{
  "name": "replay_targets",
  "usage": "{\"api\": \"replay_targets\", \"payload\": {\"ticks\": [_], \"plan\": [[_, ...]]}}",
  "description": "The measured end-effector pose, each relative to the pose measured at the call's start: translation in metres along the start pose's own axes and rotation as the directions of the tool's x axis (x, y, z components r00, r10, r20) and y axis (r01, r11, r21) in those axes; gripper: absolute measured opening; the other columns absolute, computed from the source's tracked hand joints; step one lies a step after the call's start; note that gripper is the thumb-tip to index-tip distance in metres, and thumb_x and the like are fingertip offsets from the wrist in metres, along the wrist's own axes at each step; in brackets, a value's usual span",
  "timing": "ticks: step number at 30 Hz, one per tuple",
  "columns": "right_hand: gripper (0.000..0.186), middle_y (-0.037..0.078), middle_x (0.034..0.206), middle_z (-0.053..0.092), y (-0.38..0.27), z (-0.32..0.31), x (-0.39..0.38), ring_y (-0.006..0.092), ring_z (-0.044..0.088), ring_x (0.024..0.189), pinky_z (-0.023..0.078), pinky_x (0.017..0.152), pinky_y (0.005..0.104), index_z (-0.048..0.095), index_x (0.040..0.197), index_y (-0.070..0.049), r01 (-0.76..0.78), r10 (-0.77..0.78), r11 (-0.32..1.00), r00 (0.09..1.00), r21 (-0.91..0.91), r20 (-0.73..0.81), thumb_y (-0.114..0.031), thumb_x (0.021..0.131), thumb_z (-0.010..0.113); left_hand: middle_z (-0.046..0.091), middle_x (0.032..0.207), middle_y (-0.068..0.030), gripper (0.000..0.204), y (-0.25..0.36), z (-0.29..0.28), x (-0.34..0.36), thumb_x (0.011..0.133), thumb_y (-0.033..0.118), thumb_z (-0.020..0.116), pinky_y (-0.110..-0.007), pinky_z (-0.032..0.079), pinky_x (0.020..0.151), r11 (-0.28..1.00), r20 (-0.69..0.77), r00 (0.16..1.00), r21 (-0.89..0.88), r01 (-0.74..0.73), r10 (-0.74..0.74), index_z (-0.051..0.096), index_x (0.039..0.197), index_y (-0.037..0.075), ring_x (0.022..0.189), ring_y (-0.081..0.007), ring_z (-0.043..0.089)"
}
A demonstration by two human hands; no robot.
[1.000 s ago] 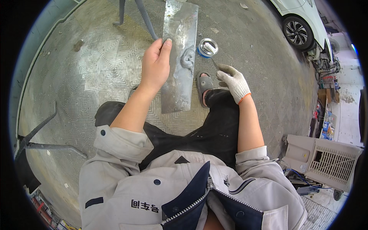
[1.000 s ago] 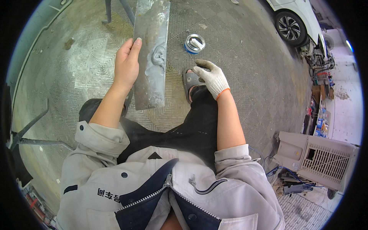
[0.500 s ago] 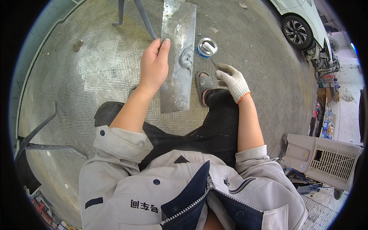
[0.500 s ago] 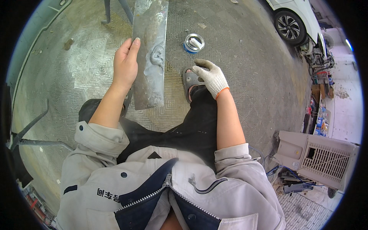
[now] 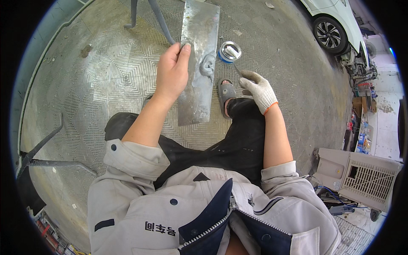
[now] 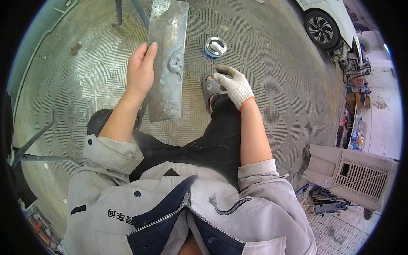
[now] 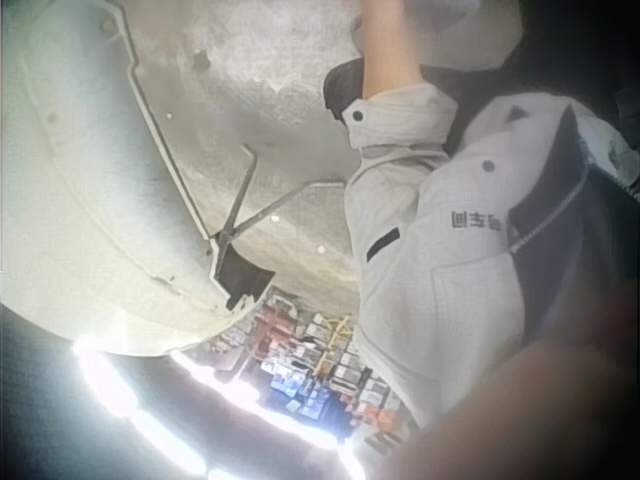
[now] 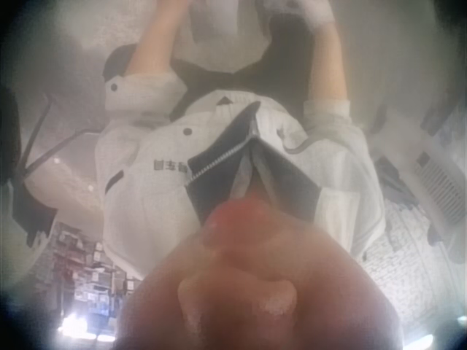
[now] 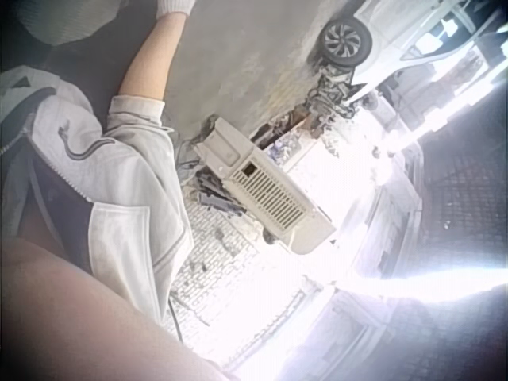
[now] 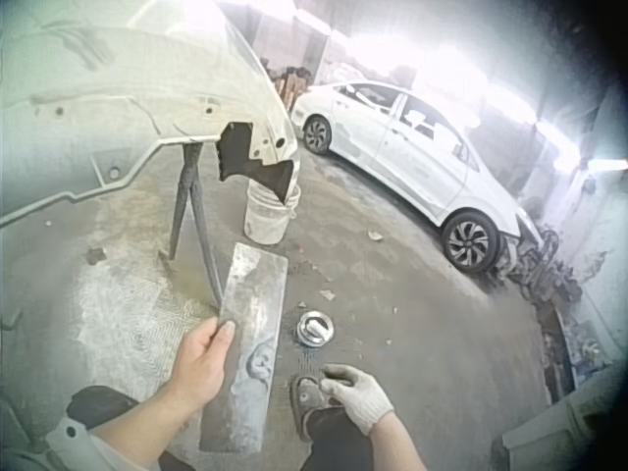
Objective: The person scoops body filler from a can and spreads it onto a metal plate using a putty knife. They then walk to a white car and apply the filler to a damaged area on the front bumper, smoothing it with the knife.
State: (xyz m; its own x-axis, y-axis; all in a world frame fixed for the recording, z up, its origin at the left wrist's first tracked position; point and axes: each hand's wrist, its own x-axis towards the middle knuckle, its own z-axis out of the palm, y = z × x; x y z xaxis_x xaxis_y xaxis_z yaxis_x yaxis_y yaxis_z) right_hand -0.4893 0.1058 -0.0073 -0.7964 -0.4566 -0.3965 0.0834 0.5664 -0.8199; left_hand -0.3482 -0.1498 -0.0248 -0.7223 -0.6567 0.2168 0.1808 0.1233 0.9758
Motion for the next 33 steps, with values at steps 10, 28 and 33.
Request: {"api": "replay_targets", "payload": {"ticks": [10,28,33], "plan": [[0.056,0.010,0.127,0.077,0.0001,0.0042,0.0016,0.0153,0.069,0.099,0.058,0.089,0.0302,0.073,0.143,-0.004,0.014,-0.014,0.998,1.000,-0.058,0.000,-0.030,0.095,0.084,0.042,0.067,0.0037,0.039,-0.0001,0.0056,-0.0044,0.116,0.028,0.060,-0.033,0.033,0.058,1.000,0.080,0.996,0.019,0.024,-0.026,0.051,0.085,0.005,0.065,-0.0075,0.037],[0.052,0.010,0.130,0.077,-0.0001,0.0025,0.0008,0.0172,0.071,0.107,0.058,0.095,0.0322,0.071,0.144,-0.003,0.034,-0.035,0.998,0.999,-0.043,-0.008,-0.028,0.099,0.080,0.040,0.067,0.0032,0.041,0.0052,0.0009,-0.0026,0.116,0.028,0.059,-0.033,0.032,0.057,0.999,0.021,1.000,0.043,-0.012,0.011,0.047,0.083,0.006,0.064,-0.0072,0.035],[0.053,0.010,0.132,0.076,0.0010,0.0019,0.0015,0.0176,0.071,0.109,0.058,0.095,0.0326,0.071,0.145,-0.004,0.028,-0.028,0.999,1.000,-0.038,-0.005,-0.027,0.099,0.081,0.040,0.067,0.0034,0.041,0.0054,0.0007,-0.0032,0.116,0.028,0.059,-0.033,0.032,0.057,1.000,0.023,1.000,0.027,-0.011,0.011,0.047,0.083,0.006,0.064,-0.0072,0.035]]}}
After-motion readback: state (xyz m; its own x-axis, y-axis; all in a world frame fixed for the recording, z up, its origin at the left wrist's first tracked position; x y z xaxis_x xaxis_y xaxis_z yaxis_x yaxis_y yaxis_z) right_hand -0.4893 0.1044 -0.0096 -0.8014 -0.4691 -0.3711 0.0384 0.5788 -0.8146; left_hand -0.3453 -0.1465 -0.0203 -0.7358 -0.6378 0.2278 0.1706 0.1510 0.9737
